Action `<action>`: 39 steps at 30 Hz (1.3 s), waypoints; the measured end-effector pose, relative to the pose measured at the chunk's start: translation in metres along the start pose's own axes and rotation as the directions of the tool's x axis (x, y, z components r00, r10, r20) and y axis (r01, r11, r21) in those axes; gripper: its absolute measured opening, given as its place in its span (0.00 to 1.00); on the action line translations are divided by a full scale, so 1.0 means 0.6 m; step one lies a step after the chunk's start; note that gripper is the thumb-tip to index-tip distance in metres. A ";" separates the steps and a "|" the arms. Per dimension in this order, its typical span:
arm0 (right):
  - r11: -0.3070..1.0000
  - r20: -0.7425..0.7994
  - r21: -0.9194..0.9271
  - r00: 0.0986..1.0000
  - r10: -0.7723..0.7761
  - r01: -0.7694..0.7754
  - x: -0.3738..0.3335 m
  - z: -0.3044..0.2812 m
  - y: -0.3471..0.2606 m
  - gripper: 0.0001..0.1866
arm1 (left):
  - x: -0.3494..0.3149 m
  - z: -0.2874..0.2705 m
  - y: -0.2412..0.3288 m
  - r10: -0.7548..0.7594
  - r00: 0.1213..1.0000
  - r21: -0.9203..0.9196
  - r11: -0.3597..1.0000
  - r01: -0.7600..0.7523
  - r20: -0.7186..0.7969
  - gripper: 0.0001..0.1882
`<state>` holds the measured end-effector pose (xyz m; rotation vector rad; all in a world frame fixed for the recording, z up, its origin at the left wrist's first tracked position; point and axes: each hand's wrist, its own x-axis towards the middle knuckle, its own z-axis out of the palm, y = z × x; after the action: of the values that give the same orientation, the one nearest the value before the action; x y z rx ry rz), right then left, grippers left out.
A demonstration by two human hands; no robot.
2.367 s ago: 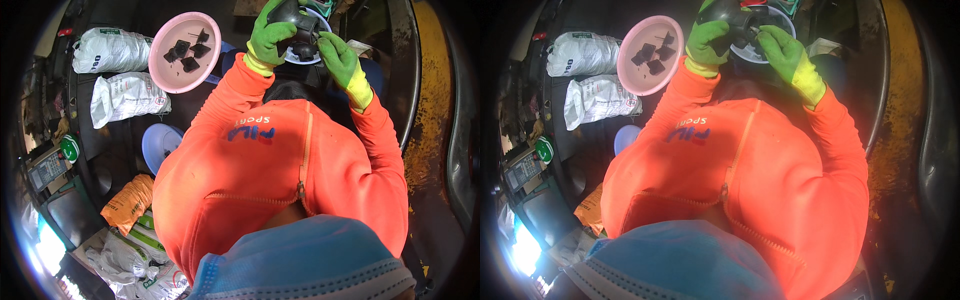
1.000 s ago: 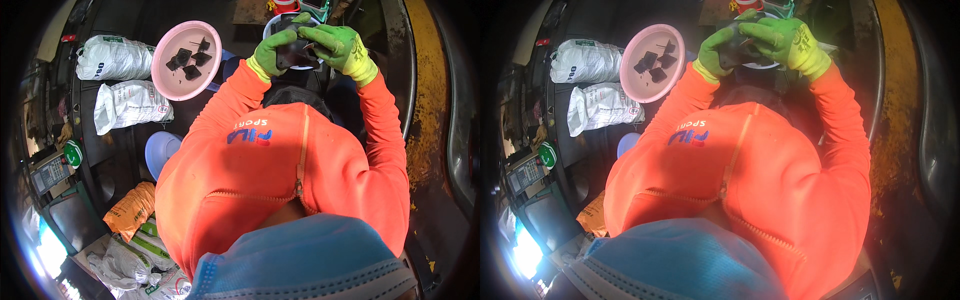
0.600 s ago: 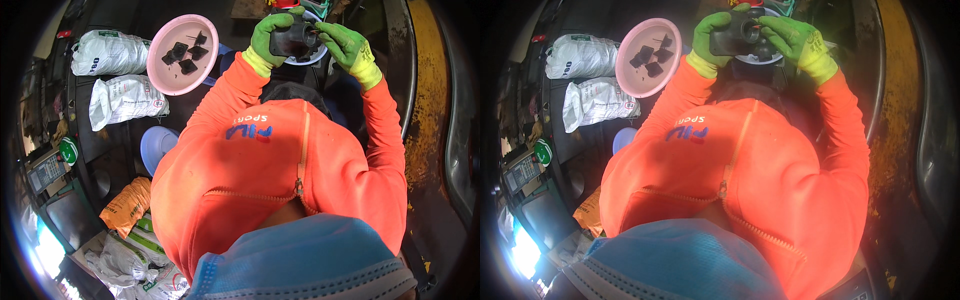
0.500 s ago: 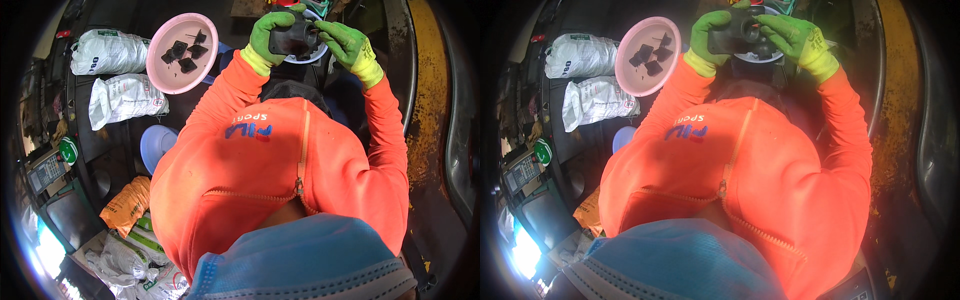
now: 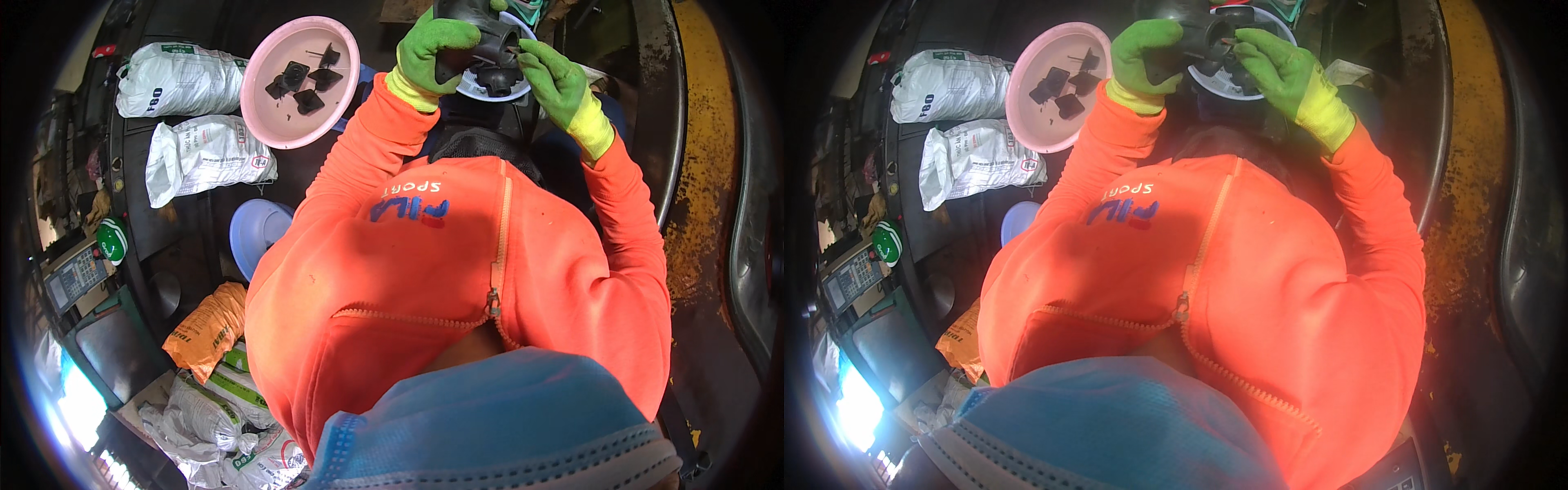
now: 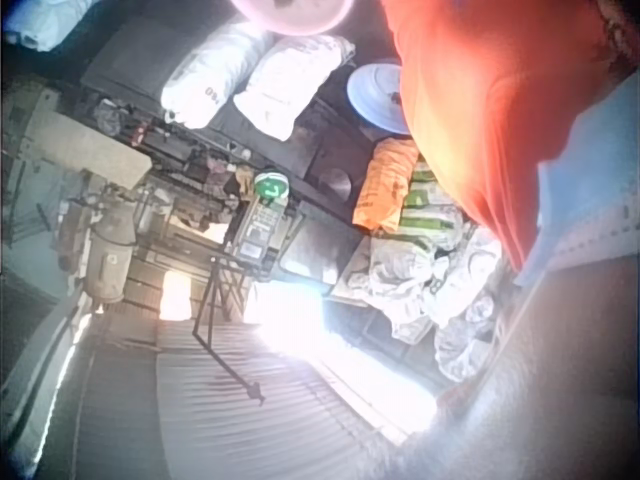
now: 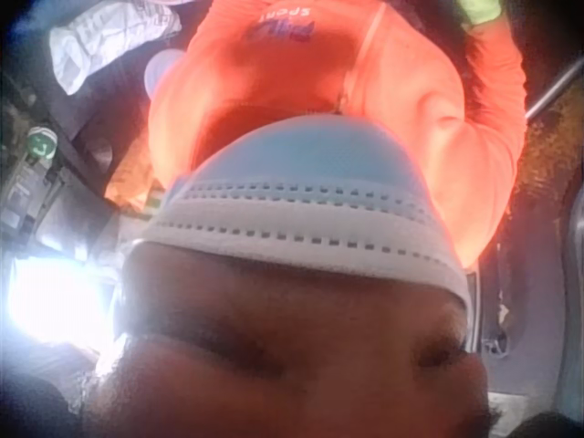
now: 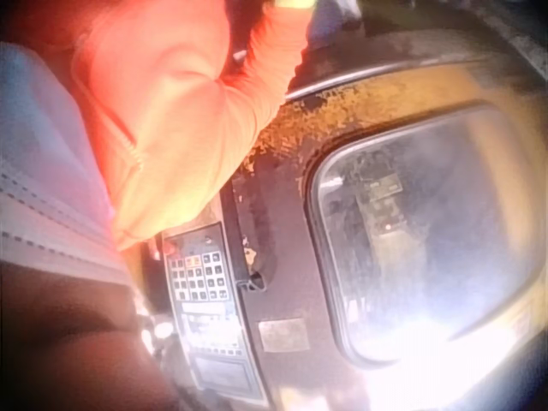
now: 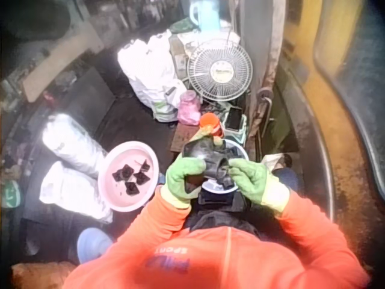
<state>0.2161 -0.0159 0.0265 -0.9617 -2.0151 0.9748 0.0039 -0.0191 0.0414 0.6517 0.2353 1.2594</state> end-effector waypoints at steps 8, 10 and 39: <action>0.934 -0.063 0.311 0.977 0.203 -0.174 -0.009 0.031 -0.022 0.17 | -0.003 0.001 0.004 0.162 0.983 0.173 0.969 -0.176 0.090 0.45; 0.939 -0.070 0.297 0.976 0.206 -0.176 -0.012 0.032 -0.030 0.16 | 0.001 -0.005 0.001 0.244 0.960 0.284 0.919 -0.275 0.138 0.45; 0.129 0.030 0.981 0.768 0.640 -0.146 0.061 0.005 0.012 0.14 | -0.051 -0.136 0.076 0.346 0.927 0.300 0.908 -0.293 -0.142 0.27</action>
<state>0.1980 0.0167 0.0284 -0.8318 -0.3908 1.8046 -0.0834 -0.0144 -0.0032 0.8309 0.4842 1.6290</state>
